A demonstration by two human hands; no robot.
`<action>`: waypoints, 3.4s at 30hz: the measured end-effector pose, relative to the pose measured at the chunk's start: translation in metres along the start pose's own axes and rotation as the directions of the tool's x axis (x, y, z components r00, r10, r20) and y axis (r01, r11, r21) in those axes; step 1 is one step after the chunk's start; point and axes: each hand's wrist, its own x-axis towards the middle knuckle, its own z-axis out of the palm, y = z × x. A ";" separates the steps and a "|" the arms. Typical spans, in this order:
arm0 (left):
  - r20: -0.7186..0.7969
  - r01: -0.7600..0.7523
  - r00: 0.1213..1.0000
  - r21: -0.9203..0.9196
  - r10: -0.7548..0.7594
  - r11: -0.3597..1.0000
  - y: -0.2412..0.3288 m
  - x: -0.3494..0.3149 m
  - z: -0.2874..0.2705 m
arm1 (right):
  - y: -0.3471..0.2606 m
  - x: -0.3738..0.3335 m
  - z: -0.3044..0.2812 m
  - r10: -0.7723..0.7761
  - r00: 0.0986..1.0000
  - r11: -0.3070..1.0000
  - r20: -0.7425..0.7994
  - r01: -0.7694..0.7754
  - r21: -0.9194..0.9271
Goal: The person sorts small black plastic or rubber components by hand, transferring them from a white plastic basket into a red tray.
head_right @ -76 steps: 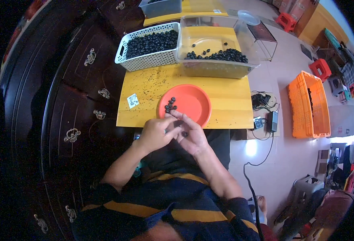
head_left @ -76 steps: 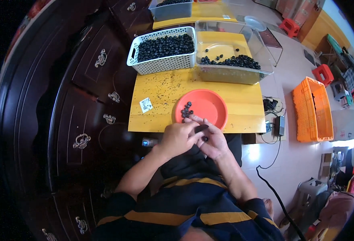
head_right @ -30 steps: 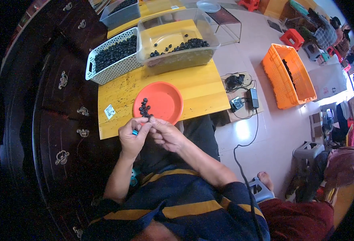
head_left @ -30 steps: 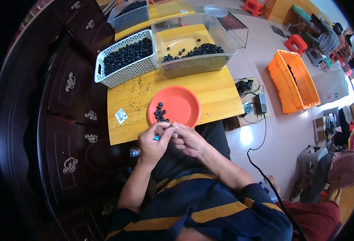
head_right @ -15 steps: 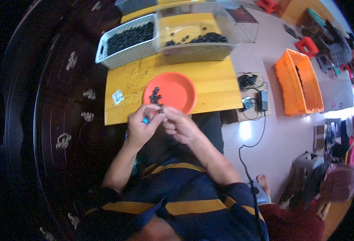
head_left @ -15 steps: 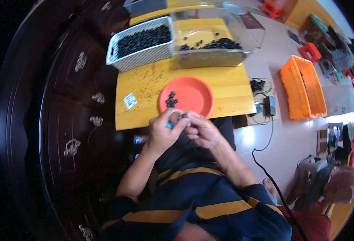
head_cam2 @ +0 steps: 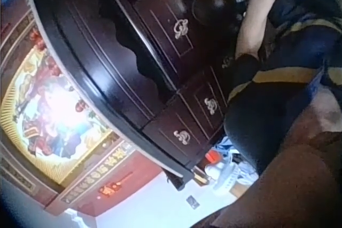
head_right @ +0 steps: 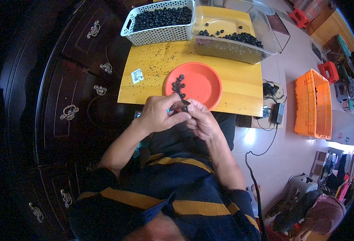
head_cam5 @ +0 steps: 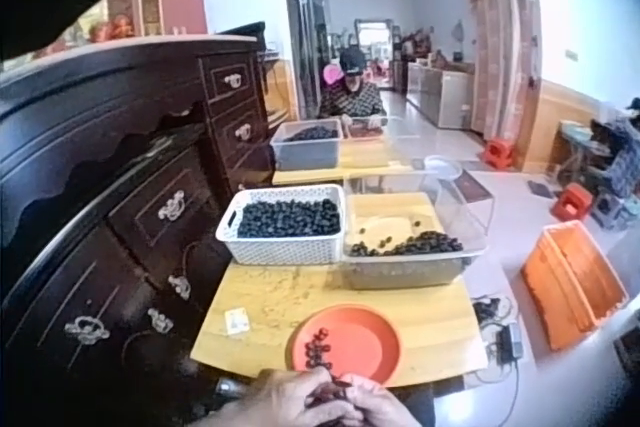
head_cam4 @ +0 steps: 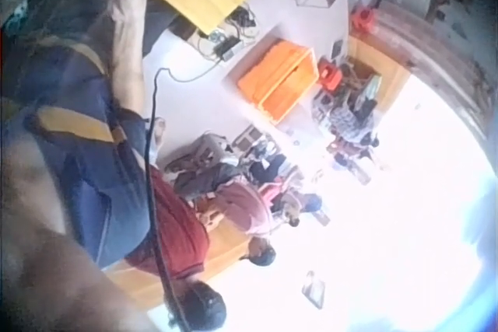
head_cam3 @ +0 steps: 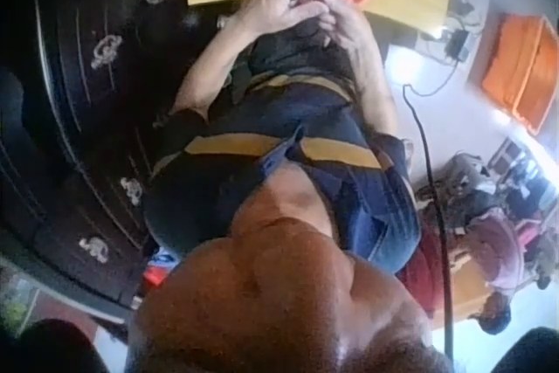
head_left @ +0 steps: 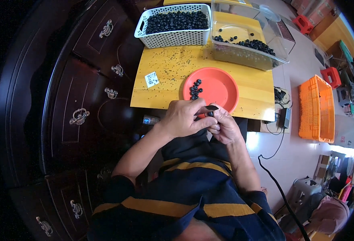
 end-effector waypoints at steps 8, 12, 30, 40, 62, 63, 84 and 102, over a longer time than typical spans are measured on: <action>-0.003 -0.054 0.999 0.094 0.055 0.994 -0.007 -0.001 0.004 | 0.005 0.002 -0.009 -0.017 0.998 0.999 0.055 0.014 0.048; -0.007 -0.078 0.997 0.174 0.081 0.982 -0.011 -0.001 0.005 | 0.005 0.002 -0.008 0.040 0.999 0.993 0.000 -0.040 0.110; 0.021 -0.001 1.000 0.251 -0.005 0.968 -0.017 -0.002 0.010 | 0.014 0.002 -0.003 0.096 0.968 0.957 -0.232 -0.026 0.290; -0.005 -0.060 0.998 0.278 0.064 0.959 -0.025 -0.002 0.010 | 0.018 0.007 -0.005 0.154 0.969 0.916 -0.195 -0.067 0.394; 0.037 -0.010 0.999 0.236 0.001 0.972 -0.024 0.002 0.004 | 0.020 0.014 0.002 0.133 0.976 0.919 -0.175 -0.056 0.390; 0.037 -0.004 0.999 0.231 -0.004 0.973 -0.023 0.003 0.003 | 0.018 0.014 0.004 0.128 0.977 0.919 -0.168 -0.053 0.390; -0.030 0.077 0.997 0.229 -0.072 0.970 -0.016 0.080 -0.051 | -0.004 0.017 -0.003 -0.022 0.979 0.890 -0.202 0.111 0.443; 0.068 0.016 0.997 0.103 -0.023 0.995 -0.004 -0.008 0.040 | 0.008 0.022 -0.004 -0.081 0.995 0.879 -0.060 0.100 0.467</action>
